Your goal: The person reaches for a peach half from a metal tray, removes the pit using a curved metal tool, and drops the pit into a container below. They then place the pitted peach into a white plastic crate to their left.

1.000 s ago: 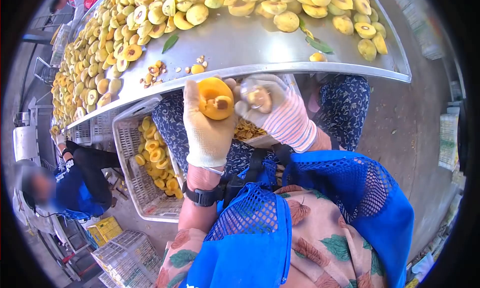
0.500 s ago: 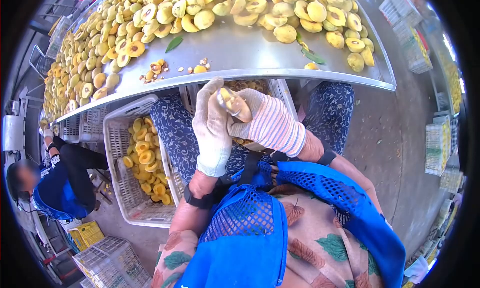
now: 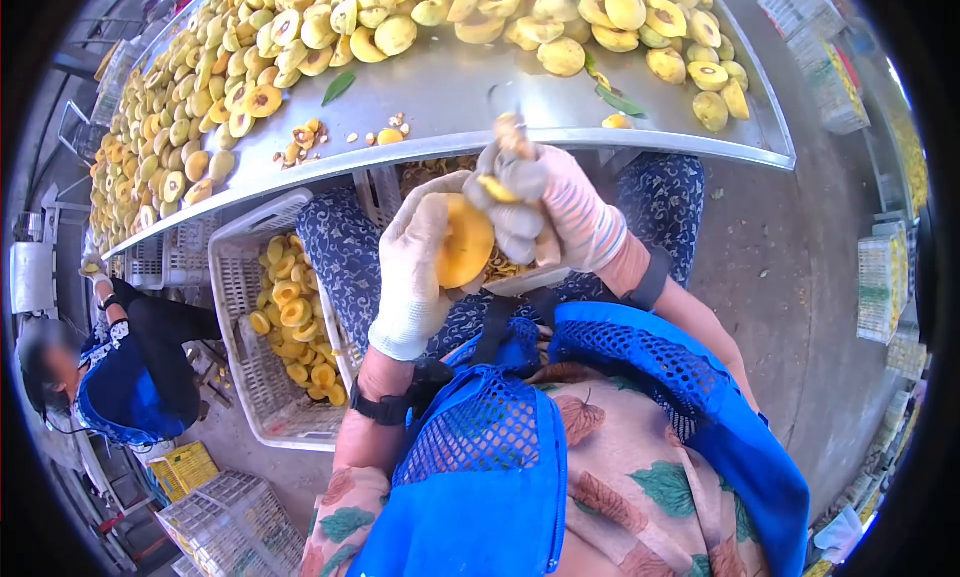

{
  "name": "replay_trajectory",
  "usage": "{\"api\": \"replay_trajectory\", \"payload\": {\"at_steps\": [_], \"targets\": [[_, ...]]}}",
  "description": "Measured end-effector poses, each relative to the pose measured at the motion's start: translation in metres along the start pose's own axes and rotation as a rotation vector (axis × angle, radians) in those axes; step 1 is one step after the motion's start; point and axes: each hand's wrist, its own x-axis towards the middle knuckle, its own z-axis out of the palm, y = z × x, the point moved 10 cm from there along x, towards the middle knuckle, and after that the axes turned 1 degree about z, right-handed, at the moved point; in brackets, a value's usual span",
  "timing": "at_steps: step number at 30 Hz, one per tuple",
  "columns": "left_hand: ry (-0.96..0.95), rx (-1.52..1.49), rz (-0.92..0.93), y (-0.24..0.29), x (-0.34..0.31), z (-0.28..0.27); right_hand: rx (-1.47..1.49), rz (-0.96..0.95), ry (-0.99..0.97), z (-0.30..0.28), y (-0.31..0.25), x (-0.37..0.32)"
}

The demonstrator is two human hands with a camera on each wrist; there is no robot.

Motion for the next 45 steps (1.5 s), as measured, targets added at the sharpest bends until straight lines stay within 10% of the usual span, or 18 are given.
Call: {"api": "replay_trajectory", "payload": {"at_steps": [2, 4, 6, 8, 10, 11, 12, 13, 16, 17, 18, 19, 20, 27, 32, 38, 40, 45], "targets": [[0.123, -0.053, 0.012, 0.003, -0.004, -0.009, 0.203, 0.110, 0.040, -0.003, 0.007, 0.000], [0.314, 0.476, 0.309, 0.035, -0.014, -0.040, -0.913, -0.468, 0.076, -0.011, -0.015, 0.006], [0.470, 0.022, 0.171, 0.035, -0.026, -0.100, -1.439, -0.281, -0.059, 0.000, 0.024, 0.004], [0.762, 0.662, 0.367, 0.076, -0.063, -0.175, -1.471, -0.428, 0.071, -0.028, 0.045, 0.008], [1.160, 1.239, 0.161, 0.096, -0.100, -0.260, -1.326, -0.305, 0.257, -0.048, 0.002, -0.003], [1.153, 1.041, 0.201, 0.090, -0.114, -0.300, -1.827, -0.633, 0.261, -0.028, -0.029, -0.020], [1.142, 0.844, 0.233, 0.080, -0.116, -0.327, -2.176, -0.316, 0.388, -0.053, -0.046, -0.018], [1.039, 0.714, 0.237, 0.080, -0.098, -0.297, -2.356, -0.578, 0.670, -0.073, -0.079, -0.031], [0.846, 0.499, 0.162, 0.073, -0.036, -0.201, -2.608, -0.081, 1.138, -0.140, -0.186, -0.074], [0.781, 0.630, 0.196, 0.076, -0.012, -0.172, -2.238, -0.557, 1.404, -0.181, -0.225, -0.104], [0.714, 0.761, 0.230, 0.078, 0.008, -0.144, -1.927, -0.384, 1.417, -0.194, -0.254, -0.127], [0.626, 0.759, 0.287, 0.077, 0.027, -0.117, -2.279, 0.101, 1.409, -0.250, -0.268, -0.122], [0.539, 0.755, 0.342, 0.075, 0.044, -0.090, -1.591, -0.064, 1.585, -0.282, -0.285, -0.157], [0.181, 1.063, 0.258, 0.036, 0.122, 0.011, -1.148, 0.265, 1.110, -0.315, -0.231, -0.128], [-0.019, 1.043, 0.206, 0.006, 0.147, 0.067, -1.175, 0.491, 0.746, -0.242, -0.161, -0.042], [0.058, 1.204, 0.246, 0.016, 0.153, 0.050, -0.854, 0.221, 0.554, -0.144, -0.119, 0.032], [-0.046, 0.521, 0.200, 0.027, 0.138, 0.038, -0.837, 0.160, 0.482, -0.102, -0.115, 0.036], [-0.072, 0.174, 0.144, 0.045, 0.083, 0.029, -0.891, -0.065, 0.469, -0.049, -0.107, 0.035]]}}
